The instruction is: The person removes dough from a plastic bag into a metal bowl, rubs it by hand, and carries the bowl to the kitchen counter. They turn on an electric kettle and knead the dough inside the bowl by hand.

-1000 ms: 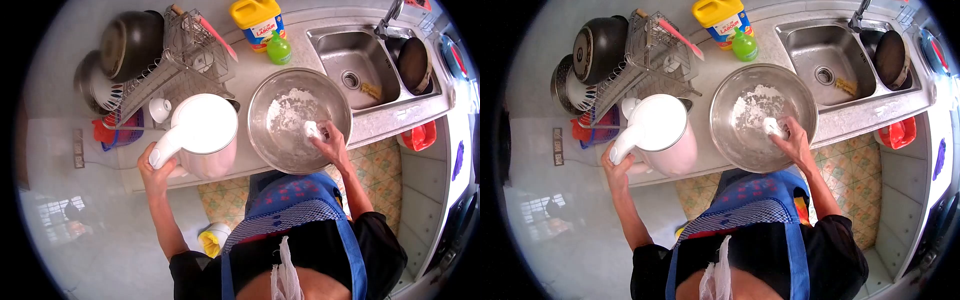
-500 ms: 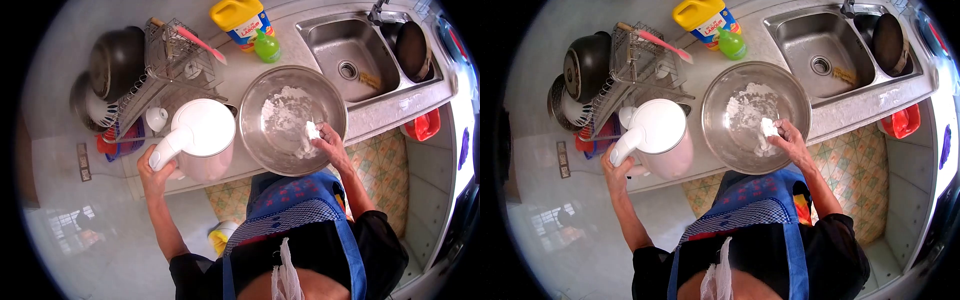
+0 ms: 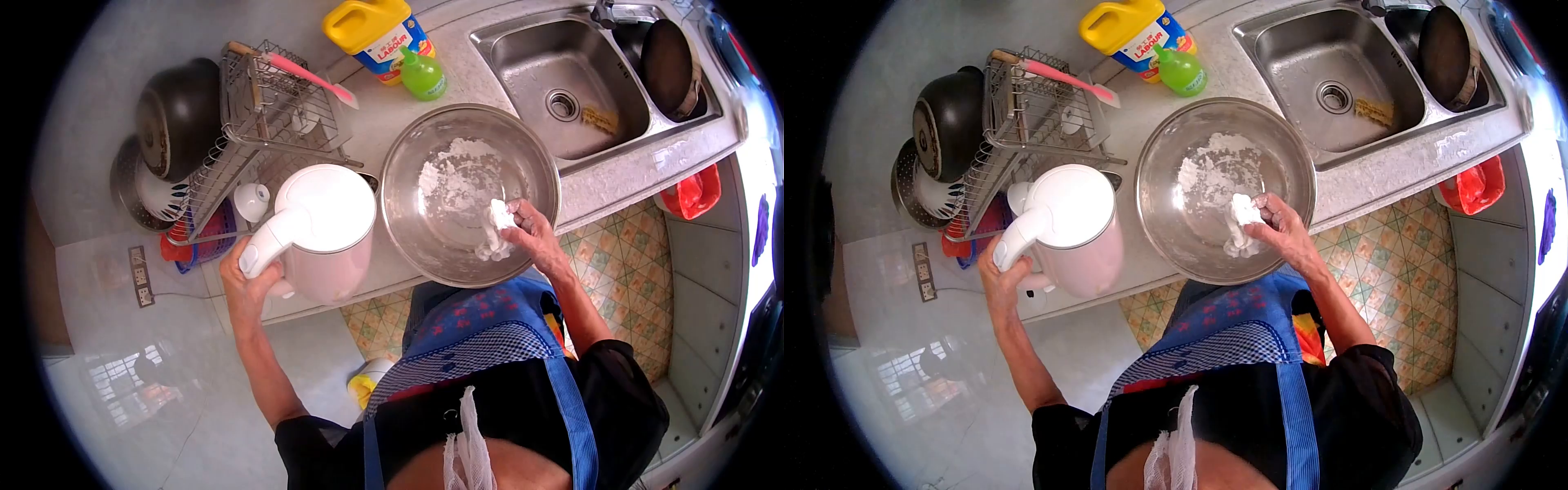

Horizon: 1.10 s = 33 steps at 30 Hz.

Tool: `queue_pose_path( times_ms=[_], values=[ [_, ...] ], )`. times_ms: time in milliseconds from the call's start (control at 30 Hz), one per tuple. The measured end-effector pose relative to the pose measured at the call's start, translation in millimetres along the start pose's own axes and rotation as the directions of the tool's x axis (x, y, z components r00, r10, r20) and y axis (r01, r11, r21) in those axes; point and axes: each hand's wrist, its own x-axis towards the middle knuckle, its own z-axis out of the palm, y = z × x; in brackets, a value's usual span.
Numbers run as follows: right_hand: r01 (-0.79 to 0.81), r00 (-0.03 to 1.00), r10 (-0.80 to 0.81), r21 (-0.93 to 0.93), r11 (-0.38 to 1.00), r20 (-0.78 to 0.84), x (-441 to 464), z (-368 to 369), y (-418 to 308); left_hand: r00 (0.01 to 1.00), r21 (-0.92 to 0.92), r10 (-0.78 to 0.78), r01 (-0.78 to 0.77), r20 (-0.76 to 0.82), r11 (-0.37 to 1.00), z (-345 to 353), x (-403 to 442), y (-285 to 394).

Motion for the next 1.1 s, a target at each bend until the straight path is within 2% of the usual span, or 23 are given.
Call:
queue_pose_path(
  times_ms=[133,467,767,867,1100],
  values=[
    [0.002,1.000,-0.002,-0.003,1.000,0.002,-0.1,0.2,-0.8,1.000,0.077,0.002,-0.003,0.017,0.997,-1.5,2.8,2.2],
    [0.002,1.000,-0.002,0.010,1.000,0.011,0.2,1.5,-3.4,0.998,0.067,-0.027,0.023,0.054,0.997,-1.0,8.2,2.5],
    [-0.026,1.000,0.026,-0.012,1.000,-0.007,0.6,1.1,-3.5,0.993,0.073,0.025,-0.033,0.112,0.997,-1.8,12.7,3.2],
    [-0.015,1.000,0.015,-0.005,1.000,-0.010,1.1,1.6,-4.1,0.996,0.073,-0.016,0.010,0.082,0.997,0.7,13.5,6.2],
    [-0.005,1.000,0.005,-0.007,1.000,-0.024,1.4,3.4,-7.2,0.991,0.089,-0.022,0.011,0.132,0.996,-1.4,17.8,4.9]
  ],
)
